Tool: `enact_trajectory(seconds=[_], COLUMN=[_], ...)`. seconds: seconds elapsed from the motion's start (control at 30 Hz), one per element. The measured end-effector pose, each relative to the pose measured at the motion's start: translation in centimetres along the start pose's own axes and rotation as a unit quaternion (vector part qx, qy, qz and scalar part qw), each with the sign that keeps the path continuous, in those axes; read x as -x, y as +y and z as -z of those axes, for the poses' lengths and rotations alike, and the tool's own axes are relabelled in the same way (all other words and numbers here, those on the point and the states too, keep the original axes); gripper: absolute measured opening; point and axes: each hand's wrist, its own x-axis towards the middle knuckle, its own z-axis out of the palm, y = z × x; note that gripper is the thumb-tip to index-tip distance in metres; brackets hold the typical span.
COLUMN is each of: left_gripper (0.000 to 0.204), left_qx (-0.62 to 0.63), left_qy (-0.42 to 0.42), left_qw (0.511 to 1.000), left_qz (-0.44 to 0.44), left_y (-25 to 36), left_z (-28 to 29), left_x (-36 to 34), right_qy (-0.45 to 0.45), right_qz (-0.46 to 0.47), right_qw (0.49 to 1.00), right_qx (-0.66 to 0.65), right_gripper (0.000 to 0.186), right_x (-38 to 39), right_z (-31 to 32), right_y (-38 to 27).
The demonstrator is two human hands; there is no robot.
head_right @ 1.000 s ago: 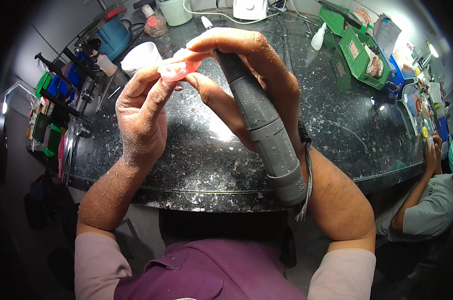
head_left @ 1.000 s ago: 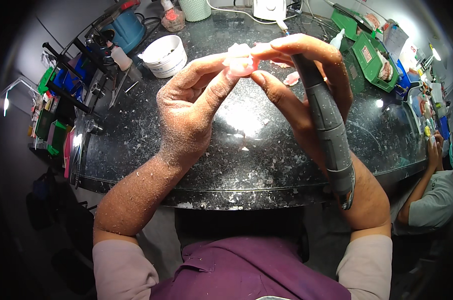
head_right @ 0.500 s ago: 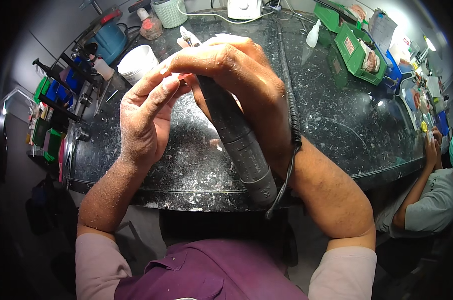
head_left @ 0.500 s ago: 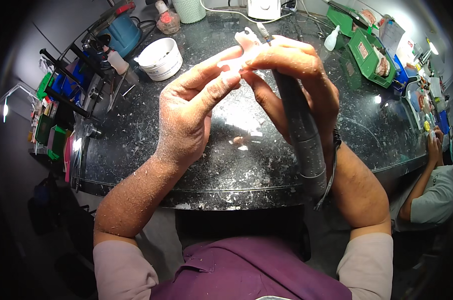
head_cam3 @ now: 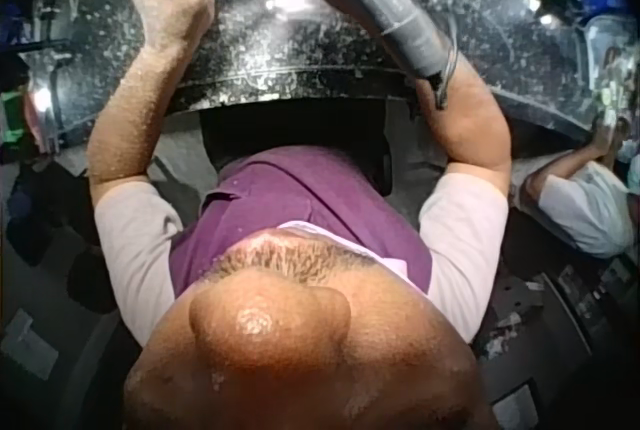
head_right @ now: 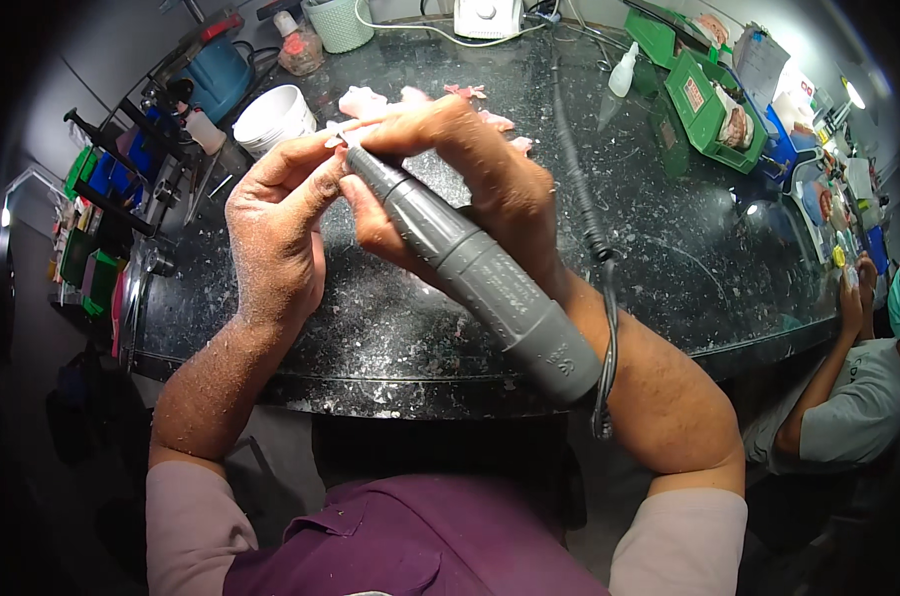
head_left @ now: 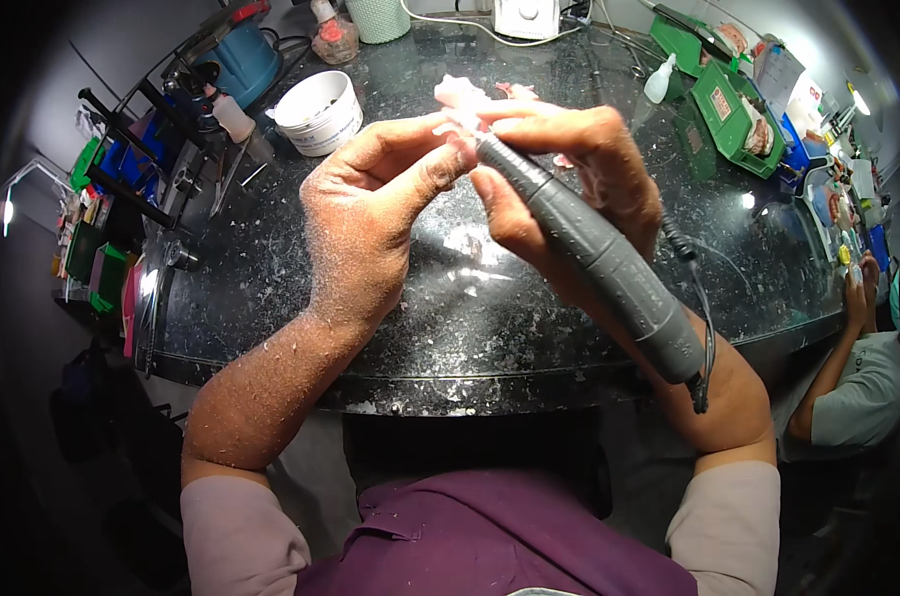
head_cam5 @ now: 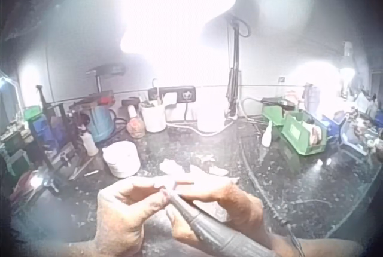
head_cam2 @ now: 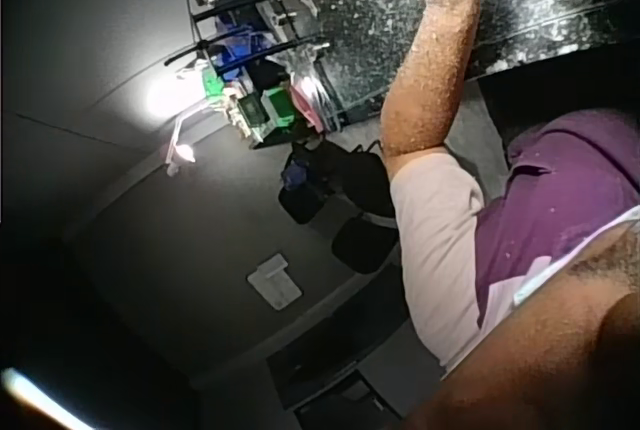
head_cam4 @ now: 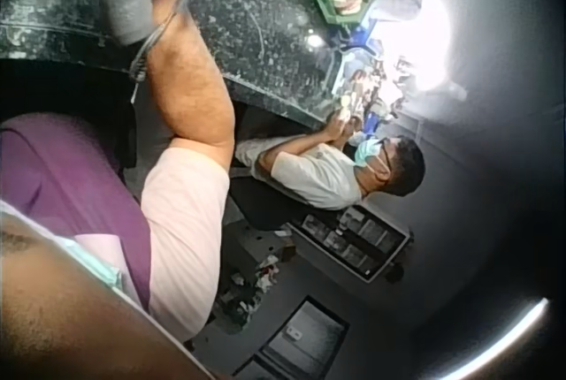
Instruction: The person shapes and trims a dental prosthetic using a handheld rotary tool, turning the prosthetic by hand to grind its different edges and surfaces.
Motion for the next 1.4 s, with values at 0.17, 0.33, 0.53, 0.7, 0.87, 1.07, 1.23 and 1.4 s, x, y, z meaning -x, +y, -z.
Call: enact_trajectory(seconds=[0.17,0.33,0.53,0.7,0.87,1.07,1.23,1.4], left_gripper=[0.016,0.018,0.018,0.019,0.02,0.025,0.026,0.026], left_qx=[-0.036,-0.059,-0.065,-0.065,-0.083,-0.056,-0.075,-0.074], left_qy=[0.002,-0.001,0.001,0.006,0.004,0.009,0.006,0.002], left_qw=[0.999,0.998,0.998,0.998,0.997,0.998,0.997,0.997], left_qz=[0.005,-0.008,0.006,-0.001,0.0,-0.019,-0.011,-0.011], left_y=[0.0,-0.1,0.1,-0.1,-0.1,0.0,0.1,0.2], left_z=[0.2,0.3,0.3,0.5,0.3,0.1,0.1,0.2], left_x=[0.0,0.1,0.1,0.1,0.2,0.2,0.1,0.2], right_qy=[-0.001,0.0,-0.011,-0.035,-0.022,-0.021,-0.025,-0.037], right_qz=[-0.071,-0.09,-0.045,-0.049,-0.02,0.008,0.012,0.025], right_qw=[0.997,0.996,0.999,0.998,1.0,1.0,1.0,0.999], right_qx=[-0.007,-0.012,-0.018,-0.021,-0.006,-0.018,-0.009,-0.001], right_gripper=[0.027,0.027,0.027,0.029,0.03,0.031,0.035,0.037], right_x=[0.7,0.5,0.2,0.2,0.3,0.2,0.2,0.1], right_z=[-0.3,-0.2,0.0,-0.1,0.1,-0.1,0.0,0.1], right_y=[0.1,-0.3,0.1,0.0,0.2,0.4,0.5,0.5])
